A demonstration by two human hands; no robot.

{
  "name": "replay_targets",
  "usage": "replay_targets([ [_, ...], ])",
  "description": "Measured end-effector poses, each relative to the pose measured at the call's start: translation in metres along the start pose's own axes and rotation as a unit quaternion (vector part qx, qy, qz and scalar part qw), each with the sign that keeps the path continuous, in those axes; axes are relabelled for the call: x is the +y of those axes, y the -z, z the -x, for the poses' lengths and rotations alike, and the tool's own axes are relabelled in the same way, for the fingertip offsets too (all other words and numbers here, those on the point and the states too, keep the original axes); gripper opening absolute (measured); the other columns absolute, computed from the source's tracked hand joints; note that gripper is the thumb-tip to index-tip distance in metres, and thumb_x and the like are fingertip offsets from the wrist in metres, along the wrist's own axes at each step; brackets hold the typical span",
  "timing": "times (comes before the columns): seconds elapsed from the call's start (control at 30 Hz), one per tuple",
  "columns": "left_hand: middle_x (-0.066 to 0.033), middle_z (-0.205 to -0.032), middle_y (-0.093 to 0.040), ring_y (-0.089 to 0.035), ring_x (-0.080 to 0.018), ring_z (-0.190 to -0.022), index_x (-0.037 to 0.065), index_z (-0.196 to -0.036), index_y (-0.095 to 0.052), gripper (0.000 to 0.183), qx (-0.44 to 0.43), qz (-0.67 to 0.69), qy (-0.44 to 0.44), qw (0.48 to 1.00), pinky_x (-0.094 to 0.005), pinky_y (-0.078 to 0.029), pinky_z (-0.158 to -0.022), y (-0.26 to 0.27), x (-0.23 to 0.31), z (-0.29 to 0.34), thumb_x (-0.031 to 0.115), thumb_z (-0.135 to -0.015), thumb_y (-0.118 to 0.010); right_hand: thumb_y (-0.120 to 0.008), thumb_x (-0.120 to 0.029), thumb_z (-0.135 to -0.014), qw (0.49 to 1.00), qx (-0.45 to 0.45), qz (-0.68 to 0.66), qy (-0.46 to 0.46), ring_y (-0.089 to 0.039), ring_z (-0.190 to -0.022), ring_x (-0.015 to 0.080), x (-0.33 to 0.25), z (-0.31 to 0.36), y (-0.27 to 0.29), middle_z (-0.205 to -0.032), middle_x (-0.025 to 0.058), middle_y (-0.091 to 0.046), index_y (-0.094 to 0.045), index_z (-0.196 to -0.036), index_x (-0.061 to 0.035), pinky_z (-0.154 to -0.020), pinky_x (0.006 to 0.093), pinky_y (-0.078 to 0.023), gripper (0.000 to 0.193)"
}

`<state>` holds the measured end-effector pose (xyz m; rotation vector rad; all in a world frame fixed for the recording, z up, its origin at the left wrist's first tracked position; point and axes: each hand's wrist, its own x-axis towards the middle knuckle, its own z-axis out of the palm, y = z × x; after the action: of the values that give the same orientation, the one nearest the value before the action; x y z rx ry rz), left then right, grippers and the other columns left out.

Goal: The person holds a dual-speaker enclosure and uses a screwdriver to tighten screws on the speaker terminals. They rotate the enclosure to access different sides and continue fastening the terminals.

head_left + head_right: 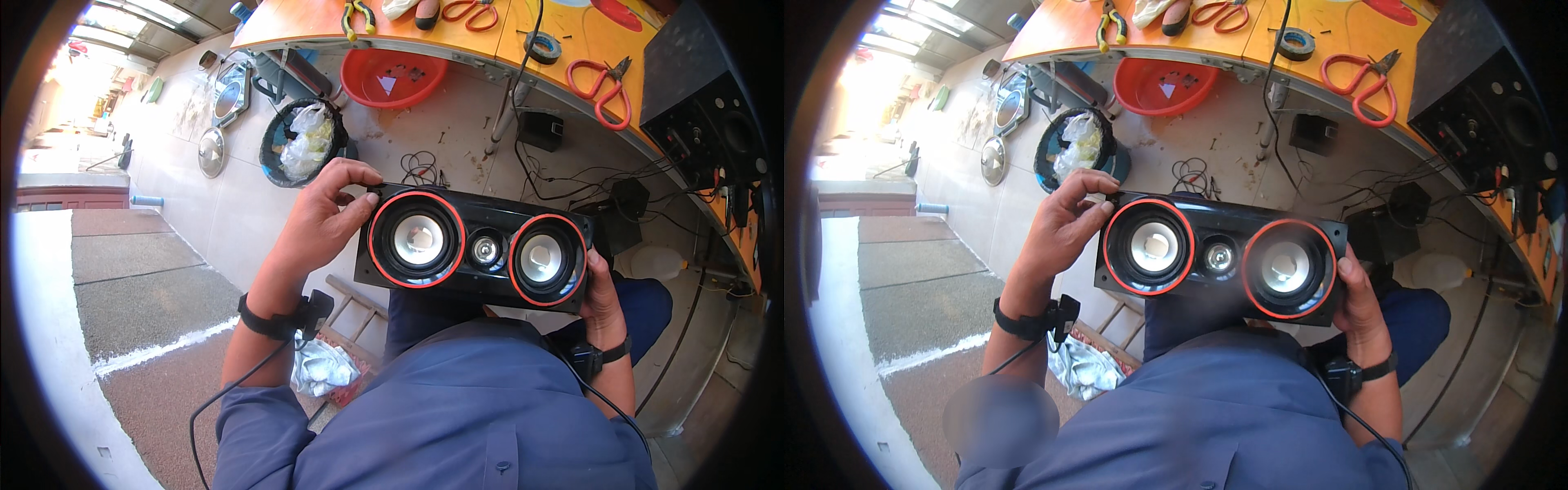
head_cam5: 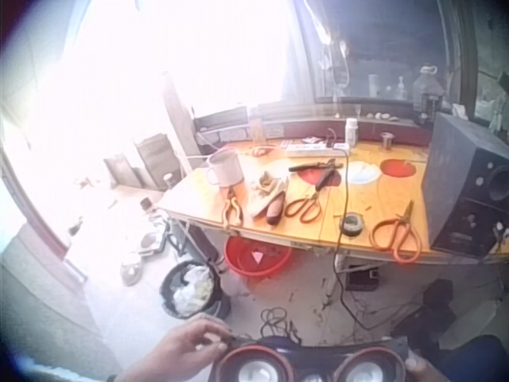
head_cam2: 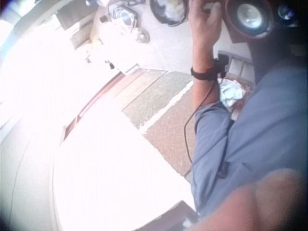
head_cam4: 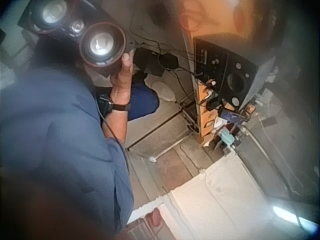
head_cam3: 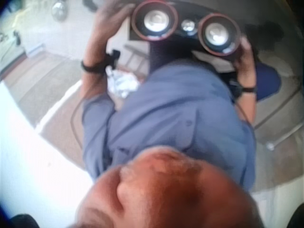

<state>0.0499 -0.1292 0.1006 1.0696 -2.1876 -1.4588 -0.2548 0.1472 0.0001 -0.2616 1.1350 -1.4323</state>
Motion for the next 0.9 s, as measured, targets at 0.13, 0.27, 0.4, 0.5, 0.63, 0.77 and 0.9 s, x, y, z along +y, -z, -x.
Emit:
replay_targets([
  [0.13, -0.0071, -0.118, -0.06, -0.058, -0.013, -0.105, 0.002, -0.105, -0.065, 0.008, 0.0, 0.017, 0.018, 1.0, -0.0287, -0.051, -0.088, -0.0006, 0.0008, -0.0009, 0.004, -0.098, -0.067, -0.07, -0.052, -0.088, 1.0, -0.002, -0.005, 0.003, -0.058, -0.126, 0.0222, 0.0008, 0.0, 0.0002, -0.138, 0.0119, -0.059, -0.047, -0.148, -0.0022, -0.108, 0.0353, -0.046, 0.082],
  [0.27, -0.0085, -0.118, -0.06, -0.059, -0.0146, -0.105, 0.001, -0.103, -0.065, 0.006, -0.006, -0.026, -0.019, 0.999, -0.029, -0.051, -0.087, -0.0011, 0.0013, -0.0017, 0.002, -0.097, -0.066, -0.069, -0.051, -0.089, 1.0, -0.002, -0.006, 0.004, -0.057, -0.126, 0.0223, 0.0001, 0.0007, -0.0015, -0.139, 0.0119, -0.058, -0.046, -0.149, -0.0023, -0.108, 0.0352, -0.046, 0.081],
  [0.4, -0.0093, -0.117, -0.061, -0.06, -0.0161, -0.105, 0.0, -0.103, -0.065, 0.006, -0.009, -0.045, -0.04, 0.998, -0.0288, -0.051, -0.088, -0.0008, 0.0009, -0.0031, -0.001, -0.097, -0.064, -0.068, -0.05, -0.089, 1.0, -0.013, -0.005, 0.008, -0.057, -0.127, 0.0225, -0.0018, -0.0006, -0.0023, -0.141, 0.0116, -0.057, -0.046, -0.149, -0.0028, -0.109, 0.0353, -0.046, 0.08],
  [0.5, -0.0091, -0.117, -0.061, -0.06, -0.0161, -0.106, 0.0, -0.104, -0.066, 0.009, -0.014, -0.053, -0.061, 0.997, -0.0288, -0.051, -0.089, -0.0002, 0.0008, -0.0032, -0.002, -0.097, -0.063, -0.067, -0.05, -0.089, 1.0, -0.019, -0.008, 0.011, -0.056, -0.128, 0.022, -0.0014, -0.0012, -0.003, -0.141, 0.0112, -0.056, -0.046, -0.149, -0.0034, -0.109, 0.0352, -0.045, 0.079],
  [0.63, -0.0079, -0.116, -0.063, -0.062, -0.0163, -0.105, 0.001, -0.107, -0.067, 0.011, -0.001, -0.004, -0.03, 1.0, -0.0282, -0.052, -0.085, -0.0026, 0.0003, -0.0015, 0.0, -0.096, -0.066, -0.067, -0.049, -0.089, 1.0, 0.001, -0.004, 0.009, -0.055, -0.129, 0.0211, -0.0009, 0.0001, -0.0039, -0.141, 0.0108, -0.056, -0.046, -0.149, -0.0036, -0.109, 0.0343, -0.044, 0.078],
  [0.77, -0.0083, -0.116, -0.062, -0.062, -0.0166, -0.104, 0.001, -0.104, -0.065, 0.009, 0.005, -0.007, -0.018, 1.0, -0.0284, -0.052, -0.085, -0.0031, -0.0006, -0.0029, 0.0, -0.095, -0.067, -0.067, -0.05, -0.089, 1.0, -0.005, -0.001, 0.012, -0.055, -0.129, 0.021, -0.0023, -0.0008, -0.0045, -0.141, 0.0106, -0.056, -0.045, -0.15, -0.0033, -0.11, 0.0341, -0.043, 0.08],
  [0.9, -0.0091, -0.114, -0.062, -0.062, -0.0175, -0.102, 0.001, -0.102, -0.065, 0.008, -0.001, -0.014, -0.028, 1.0, -0.0289, -0.052, -0.085, -0.0031, -0.0013, -0.005, -0.002, -0.095, -0.065, -0.068, -0.049, -0.088, 1.0, -0.023, -0.009, 0.018, -0.054, -0.13, 0.0214, -0.0027, -0.0015, -0.0046, -0.142, 0.0107, -0.056, -0.044, -0.15, -0.0031, -0.111, 0.0348, -0.042, 0.081],
])
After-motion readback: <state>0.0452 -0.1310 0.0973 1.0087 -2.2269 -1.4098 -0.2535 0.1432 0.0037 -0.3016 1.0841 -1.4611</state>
